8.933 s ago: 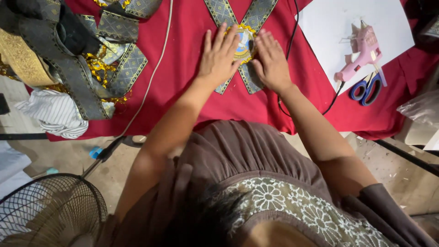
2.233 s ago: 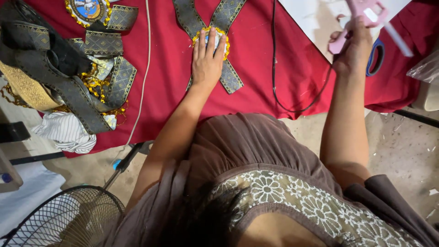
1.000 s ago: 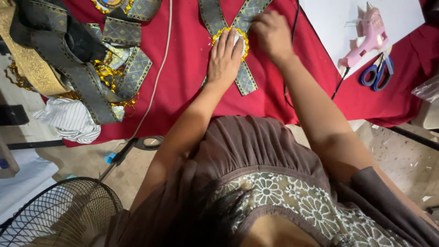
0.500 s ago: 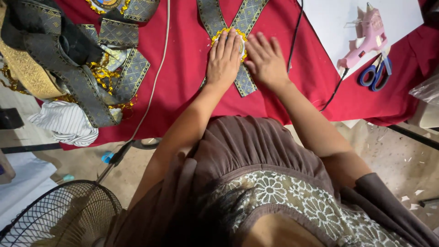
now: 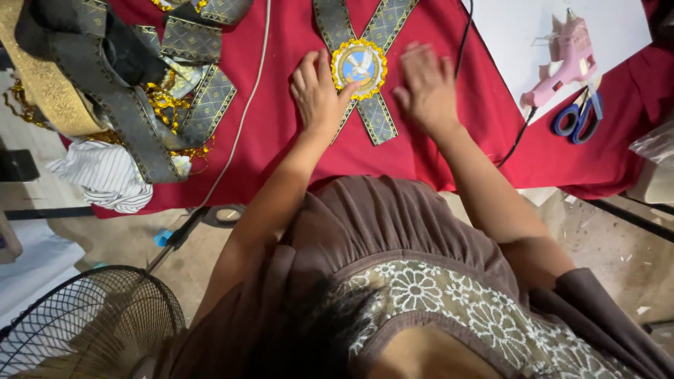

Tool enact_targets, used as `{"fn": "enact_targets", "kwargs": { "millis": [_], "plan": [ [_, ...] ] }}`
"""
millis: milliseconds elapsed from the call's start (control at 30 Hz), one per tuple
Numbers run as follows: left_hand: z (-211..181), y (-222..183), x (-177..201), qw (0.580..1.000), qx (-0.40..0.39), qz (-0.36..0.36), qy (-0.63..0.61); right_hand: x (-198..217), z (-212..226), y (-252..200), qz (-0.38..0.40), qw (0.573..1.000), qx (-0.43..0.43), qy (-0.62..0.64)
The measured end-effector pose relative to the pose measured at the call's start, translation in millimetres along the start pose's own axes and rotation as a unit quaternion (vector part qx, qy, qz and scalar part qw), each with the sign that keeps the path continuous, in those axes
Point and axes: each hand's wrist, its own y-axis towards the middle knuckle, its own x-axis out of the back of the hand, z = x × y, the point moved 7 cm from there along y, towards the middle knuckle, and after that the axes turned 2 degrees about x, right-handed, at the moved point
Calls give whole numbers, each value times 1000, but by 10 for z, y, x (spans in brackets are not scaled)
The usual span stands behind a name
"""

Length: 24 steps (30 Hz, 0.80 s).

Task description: Using a hot glue gun to assemble decorative ribbons and badges.

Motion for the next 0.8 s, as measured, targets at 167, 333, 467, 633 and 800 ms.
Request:
{"fn": "enact_targets", "kwargs": {
  "millis": [167, 333, 467, 633, 800],
  "plan": [
    [-18, -49, -139, 996, 58, 62, 0, -6, -321, 69, 0, 985, -172, 27],
    [155, -74, -422, 989, 96, 40, -104, -122, -220, 146, 21, 997, -74, -2],
    [195, -76, -547, 925, 179, 79, -325, -80, -592, -123, -38, 990, -132, 32],
    [-248, 10, -60, 951, 30, 22, -306, -88, -1829, -1381, -292, 875, -333, 196],
    [-534, 85, 215, 957, -108, 2, -269, -140, -2454, -2356, -468, 621, -497, 387]
  ]
}}
